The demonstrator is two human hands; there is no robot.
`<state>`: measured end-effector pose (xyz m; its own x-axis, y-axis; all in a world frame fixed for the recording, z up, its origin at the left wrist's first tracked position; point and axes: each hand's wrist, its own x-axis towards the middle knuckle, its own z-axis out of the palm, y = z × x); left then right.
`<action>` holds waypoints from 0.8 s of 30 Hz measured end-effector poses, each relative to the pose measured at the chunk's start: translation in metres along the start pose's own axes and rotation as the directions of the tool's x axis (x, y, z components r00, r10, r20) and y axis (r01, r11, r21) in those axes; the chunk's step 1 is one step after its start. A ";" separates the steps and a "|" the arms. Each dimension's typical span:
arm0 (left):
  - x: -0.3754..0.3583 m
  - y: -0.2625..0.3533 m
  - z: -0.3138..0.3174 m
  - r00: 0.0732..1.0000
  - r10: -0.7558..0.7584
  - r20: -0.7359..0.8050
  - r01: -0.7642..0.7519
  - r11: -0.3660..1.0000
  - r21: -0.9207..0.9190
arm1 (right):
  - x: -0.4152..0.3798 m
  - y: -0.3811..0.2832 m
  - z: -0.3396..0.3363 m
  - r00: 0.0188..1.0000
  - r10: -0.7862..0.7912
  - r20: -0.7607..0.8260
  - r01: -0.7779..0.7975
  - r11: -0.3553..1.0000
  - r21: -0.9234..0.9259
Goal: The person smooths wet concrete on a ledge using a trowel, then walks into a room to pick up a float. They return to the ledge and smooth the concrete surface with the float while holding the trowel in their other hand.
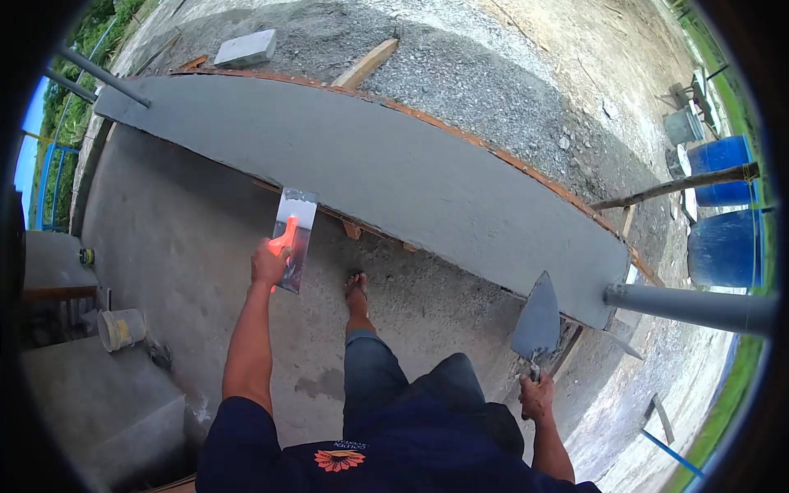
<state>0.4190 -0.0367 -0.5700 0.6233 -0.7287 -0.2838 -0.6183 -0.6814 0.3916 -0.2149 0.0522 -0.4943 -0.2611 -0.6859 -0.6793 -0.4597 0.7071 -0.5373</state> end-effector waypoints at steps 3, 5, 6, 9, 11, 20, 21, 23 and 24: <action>0.148 0.012 -0.003 1.000 -0.001 0.026 0.000 1.000 0.030 | -0.017 -0.036 0.036 0.989 0.112 -0.093 -0.117 0.992 -0.043; 0.234 0.010 0.002 1.000 0.007 0.001 -0.007 0.998 0.055 | -0.025 -0.045 0.052 0.978 0.143 -0.151 -0.158 0.983 -0.089; 0.269 0.012 0.002 1.000 0.015 -0.001 -0.015 0.998 0.067 | -0.032 -0.045 0.059 0.966 0.184 -0.182 -0.201 0.976 -0.083; 0.356 0.010 0.021 0.999 0.044 -0.013 -0.043 0.997 0.066 | -0.051 -0.057 0.078 0.925 0.285 -0.252 -0.303 0.952 -0.036; 0.364 0.022 0.028 0.999 0.015 0.031 -0.017 0.999 0.048 | -0.066 -0.053 0.085 0.905 0.338 -0.259 -0.351 0.937 -0.001; 0.155 0.193 0.134 0.807 0.209 0.553 -0.269 0.963 0.028 | -0.047 -0.043 0.115 0.906 0.383 -0.182 -0.390 0.921 -0.007; 0.124 0.203 0.153 0.739 0.268 0.618 -0.341 0.940 -0.001 | -0.042 -0.056 0.114 0.919 0.354 -0.177 -0.360 0.933 -0.004; 0.090 0.209 0.157 0.667 0.356 0.655 -0.396 0.914 -0.093 | -0.039 -0.074 0.102 0.929 0.313 -0.196 -0.319 0.948 -0.004; 0.082 0.208 0.149 0.657 0.374 0.655 -0.392 0.911 -0.127 | -0.041 -0.075 0.093 0.930 0.303 -0.207 -0.311 0.950 -0.007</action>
<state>0.2700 -0.2488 -0.6420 -0.1351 -0.7785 -0.6129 -0.7473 -0.3262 0.5789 -0.0911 0.0434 -0.4728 -0.5583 -0.4591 -0.6910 -0.3615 0.8843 -0.2955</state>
